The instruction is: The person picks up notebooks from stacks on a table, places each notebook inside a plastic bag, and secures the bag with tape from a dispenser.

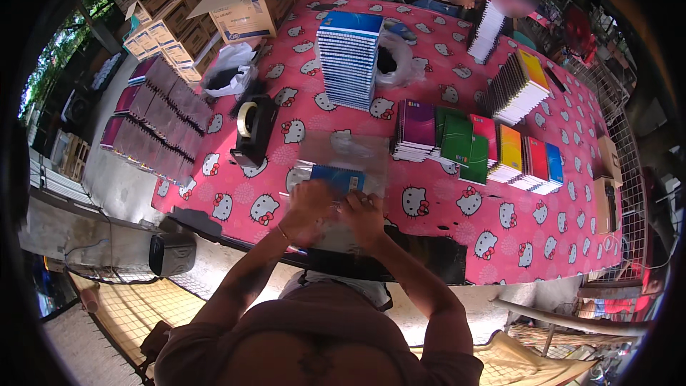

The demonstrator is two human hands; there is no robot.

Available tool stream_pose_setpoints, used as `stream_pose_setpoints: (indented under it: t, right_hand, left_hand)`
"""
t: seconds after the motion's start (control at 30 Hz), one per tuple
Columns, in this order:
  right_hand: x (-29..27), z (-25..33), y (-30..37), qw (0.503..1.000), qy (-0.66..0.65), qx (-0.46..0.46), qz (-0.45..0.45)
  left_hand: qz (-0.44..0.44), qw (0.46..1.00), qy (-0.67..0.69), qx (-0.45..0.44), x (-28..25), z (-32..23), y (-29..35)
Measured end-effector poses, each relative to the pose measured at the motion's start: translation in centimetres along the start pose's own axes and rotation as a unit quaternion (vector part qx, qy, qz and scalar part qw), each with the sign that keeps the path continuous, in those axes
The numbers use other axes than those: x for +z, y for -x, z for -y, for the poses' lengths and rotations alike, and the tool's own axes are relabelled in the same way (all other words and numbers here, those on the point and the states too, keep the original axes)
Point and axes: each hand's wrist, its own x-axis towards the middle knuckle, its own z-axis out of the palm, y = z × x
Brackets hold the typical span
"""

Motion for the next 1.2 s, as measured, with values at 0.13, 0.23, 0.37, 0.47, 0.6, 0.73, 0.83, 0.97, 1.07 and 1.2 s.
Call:
stream_pose_setpoints:
  t: [0.13,0.23,0.37,0.47,0.6,0.73,0.83,0.97,1.07,1.2]
  right_hand:
    - [-2.4,0.2,-1.2,0.996,-0.079,0.036,-0.001]
    - [-3.4,-0.5,-1.8,0.999,-0.016,0.004,-0.033]
    - [-1.0,-3.7,-5.4,0.97,-0.173,0.077,0.152]
    - [2.3,-9.0,-8.5,0.918,-0.304,0.113,0.226]
    - [-1.0,-15.3,-11.5,0.765,-0.472,0.215,0.382]
    - [-3.4,-12.8,-9.3,0.682,-0.547,0.286,0.392]
    - [-6.5,-9.8,-7.6,0.803,-0.513,0.209,0.219]
    - [-10.7,-6.5,-7.1,0.957,-0.277,-0.089,-0.003]
    - [-12.4,-4.3,-8.3,0.966,-0.243,-0.086,-0.022]
    - [-12.4,-0.6,-9.1,0.98,-0.184,-0.066,-0.022]
  left_hand:
    - [-0.046,0.998,0.035,-0.021,1.1,0.7,0.9]
    - [-0.078,0.996,0.036,0.02,1.5,1.5,1.7]
    - [-0.256,0.939,-0.009,0.23,3.4,1.2,4.7]
    - [-0.298,0.89,-0.004,0.345,4.0,0.0,4.1]
    - [-0.344,0.865,0.246,0.271,0.7,1.0,3.8]
    - [-0.237,0.913,0.323,0.083,2.8,3.9,2.1]
    - [-0.315,0.887,0.321,0.101,2.8,6.8,0.9]
    - [-0.457,0.877,0.137,-0.054,-3.7,16.7,-2.0]
    - [-0.165,0.848,0.485,-0.137,-6.3,23.1,-2.7]
    - [-0.142,0.773,0.609,-0.108,-5.6,25.0,-3.8]
